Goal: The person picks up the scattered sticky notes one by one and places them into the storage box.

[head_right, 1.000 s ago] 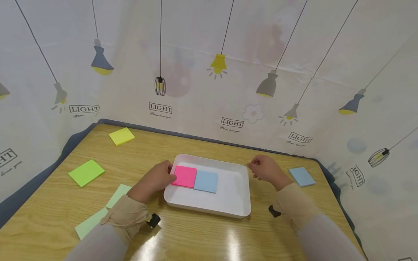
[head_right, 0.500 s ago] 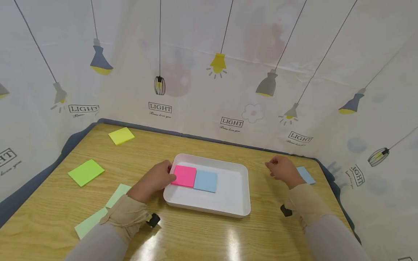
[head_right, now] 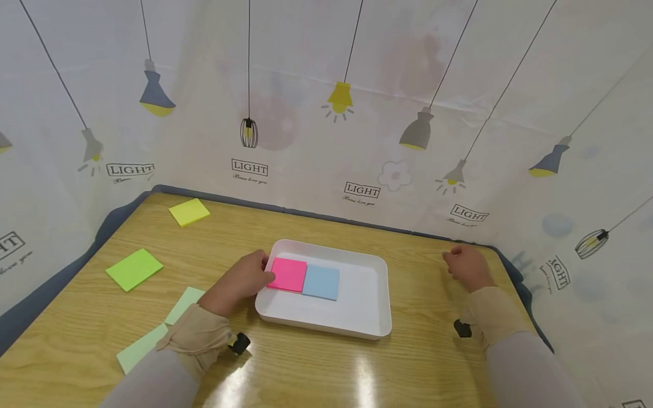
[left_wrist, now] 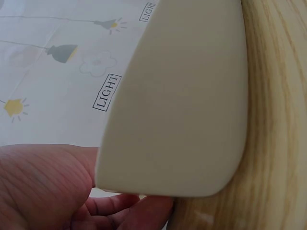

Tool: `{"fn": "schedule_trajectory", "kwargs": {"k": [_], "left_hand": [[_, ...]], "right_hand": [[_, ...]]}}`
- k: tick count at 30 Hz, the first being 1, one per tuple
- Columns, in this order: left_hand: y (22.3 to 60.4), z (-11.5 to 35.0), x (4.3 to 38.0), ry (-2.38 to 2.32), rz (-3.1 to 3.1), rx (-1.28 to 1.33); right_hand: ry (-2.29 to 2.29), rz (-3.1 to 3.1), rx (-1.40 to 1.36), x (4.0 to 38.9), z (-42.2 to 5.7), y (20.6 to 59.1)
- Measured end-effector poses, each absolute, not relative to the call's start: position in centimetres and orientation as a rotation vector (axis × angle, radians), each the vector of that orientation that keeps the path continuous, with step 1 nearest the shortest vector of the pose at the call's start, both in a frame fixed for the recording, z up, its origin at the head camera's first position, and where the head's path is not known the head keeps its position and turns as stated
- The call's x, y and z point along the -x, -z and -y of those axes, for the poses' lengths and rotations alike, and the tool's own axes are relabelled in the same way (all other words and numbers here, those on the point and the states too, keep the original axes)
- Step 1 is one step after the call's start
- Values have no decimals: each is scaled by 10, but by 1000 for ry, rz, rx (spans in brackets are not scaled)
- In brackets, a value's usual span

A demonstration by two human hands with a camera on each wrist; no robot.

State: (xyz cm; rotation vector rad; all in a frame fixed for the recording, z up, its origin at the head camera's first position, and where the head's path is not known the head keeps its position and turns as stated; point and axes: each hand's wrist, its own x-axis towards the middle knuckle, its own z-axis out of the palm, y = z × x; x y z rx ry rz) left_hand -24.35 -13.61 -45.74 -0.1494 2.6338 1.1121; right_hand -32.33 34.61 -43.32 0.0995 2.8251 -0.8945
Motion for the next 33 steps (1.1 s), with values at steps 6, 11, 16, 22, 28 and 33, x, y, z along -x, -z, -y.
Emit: {"fn": "schedule_trajectory", "kwargs": {"k": [6,11,16,22,28,33], "left_hand": [[458,136,244,-1114,-2631,155],[458,136,244,-1117,-2630,155],[458,136,244,-1118,-2626,159],[458,136,243,-1110,-2634,153],[458,136,243,-1117,-2632,160],[458,137,243,-1119,-2625,164]], "right_hand": [[788,-2891,-154,323,-364,435],[649,-2899,-224,325,-374,437],[508,-2966,-245,326,-384,443],[417,-2994,-231,326,-399,453],[385,-2898,-268,324,-405,457],[382,-2838,-263,317,-397,452]]}}
